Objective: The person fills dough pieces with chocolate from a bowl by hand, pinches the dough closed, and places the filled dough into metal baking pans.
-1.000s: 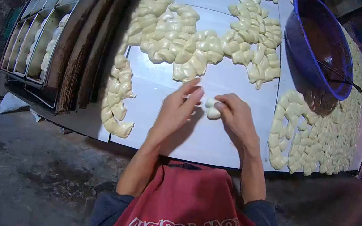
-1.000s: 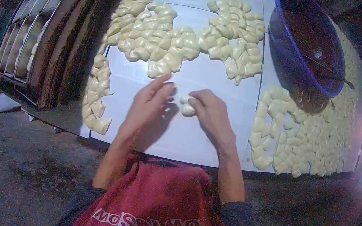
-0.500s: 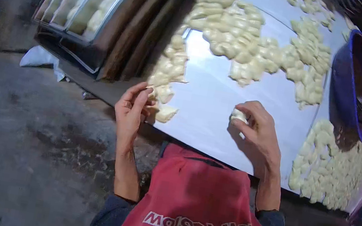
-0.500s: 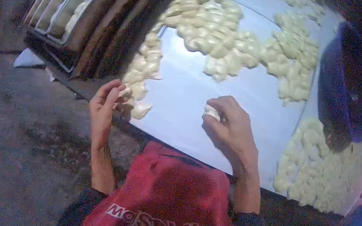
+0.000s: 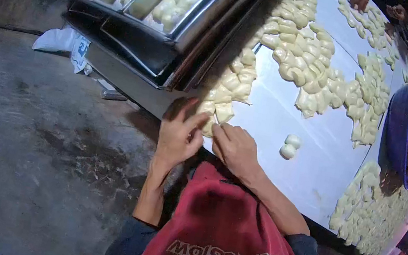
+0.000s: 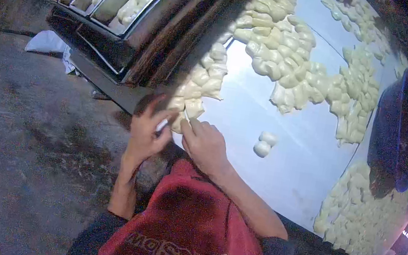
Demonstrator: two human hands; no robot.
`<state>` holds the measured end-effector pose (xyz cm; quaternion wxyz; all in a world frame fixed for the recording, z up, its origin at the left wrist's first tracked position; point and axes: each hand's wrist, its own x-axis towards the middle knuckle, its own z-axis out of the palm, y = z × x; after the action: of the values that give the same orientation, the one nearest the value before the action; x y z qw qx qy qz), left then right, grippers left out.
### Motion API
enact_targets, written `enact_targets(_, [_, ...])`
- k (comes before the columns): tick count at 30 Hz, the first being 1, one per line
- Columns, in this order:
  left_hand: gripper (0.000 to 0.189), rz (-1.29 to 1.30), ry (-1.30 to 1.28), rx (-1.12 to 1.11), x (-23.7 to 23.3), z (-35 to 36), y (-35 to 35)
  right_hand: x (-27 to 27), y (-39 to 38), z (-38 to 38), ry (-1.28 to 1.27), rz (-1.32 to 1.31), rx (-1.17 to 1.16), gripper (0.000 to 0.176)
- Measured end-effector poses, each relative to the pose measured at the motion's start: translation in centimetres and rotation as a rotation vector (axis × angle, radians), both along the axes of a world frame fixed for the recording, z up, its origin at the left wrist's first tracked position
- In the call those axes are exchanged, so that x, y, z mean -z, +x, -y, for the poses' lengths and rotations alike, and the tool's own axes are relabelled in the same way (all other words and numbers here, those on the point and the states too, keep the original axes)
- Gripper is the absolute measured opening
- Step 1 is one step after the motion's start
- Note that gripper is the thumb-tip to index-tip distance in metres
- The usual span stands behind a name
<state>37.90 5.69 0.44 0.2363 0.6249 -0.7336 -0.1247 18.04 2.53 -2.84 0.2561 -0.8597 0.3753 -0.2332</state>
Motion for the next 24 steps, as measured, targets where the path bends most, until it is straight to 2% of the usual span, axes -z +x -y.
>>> enact_targets(1, [0.04, -0.047, 0.049, 0.018, 0.0, 0.1, -0.1, 0.3, 0.4, 0.2, 0.031, 0.007, -0.028, 0.044])
enact_targets(2, [0.038, -0.095, 0.098, 0.038, 0.1, 0.2, -0.5, 0.1, 0.2, 0.4, 0.072, 0.09, 0.051, 0.033])
enact_targets(5, [0.03, -0.148, 0.088, 0.093, 1.1, 0.8, -0.5, -0.3, -1.2, 1.5, 1.046, 0.646, 0.342, 0.028])
enact_targets(6, [0.028, -0.194, 0.097, 0.086, 1.2, 0.8, -0.6, -3.1, -1.9, 2.5, 1.019, 0.621, 0.314, 0.033])
enact_targets(7, [0.027, -0.241, 0.106, 0.08, 1.2, 0.9, -0.9, -2.3, -2.0, 2.4, 1.239, 0.834, 0.35, 0.03])
enact_targets(8, [0.023, -0.161, -0.059, 0.118, 0.7, 1.5, -1.2, -2.4, -2.4, 2.5, 1.17, 0.728, 0.347, 0.029])
enact_targets(11, [0.021, -0.341, 0.059, 0.152, 1.3, 1.5, -2.1, -2.6, -2.5, 2.6, 0.918, 0.343, 0.218, 0.037])
enact_targets(12, [0.021, -0.193, -0.049, 0.201, 0.6, 1.9, -2.6, -2.6, -2.5, 3.0, 0.674, 0.253, 0.161, 0.039])
enact_targets(13, [0.019, -0.217, -0.034, 0.189, 0.8, 2.0, -2.7, -1.9, -2.2, 2.8, 0.902, 0.429, 0.197, 0.026])
enact_targets(16, [0.017, -0.274, 0.004, 0.136, 1.2, 1.7, -3.4, -3.2, -3.1, 2.6, 0.92, 0.377, 0.262, 0.024])
enact_targets(18, [0.019, -0.173, -0.016, 0.195, 1.6, 1.6, -3.8, -3.3, -3.8, 2.3, 0.957, 0.397, 0.279, 0.022])
enact_targets(21, [0.024, -0.109, -0.036, 0.217, 2.7, 1.2, -3.9, -5.5, -6.2, 1.8, 1.307, 0.711, 0.281, 0.016])
enact_targets(22, [0.024, -0.09, -0.04, 0.205, 2.8, 1.1, -3.9, -5.7, -7.5, 1.4, 1.296, 0.822, 0.308, 0.019])
enact_targets(23, [0.023, -0.073, -0.046, 0.193, 2.9, 1.0, -3.8, -6.0, -9.0, 1.0, 1.394, 1.137, 0.184, 0.026])
enact_targets(24, [0.037, 0.004, 0.044, 0.231, 2.6, 0.9, -3.5, -6.0, -10.6, 0.8, 1.26, 1.178, 0.192, 0.029])
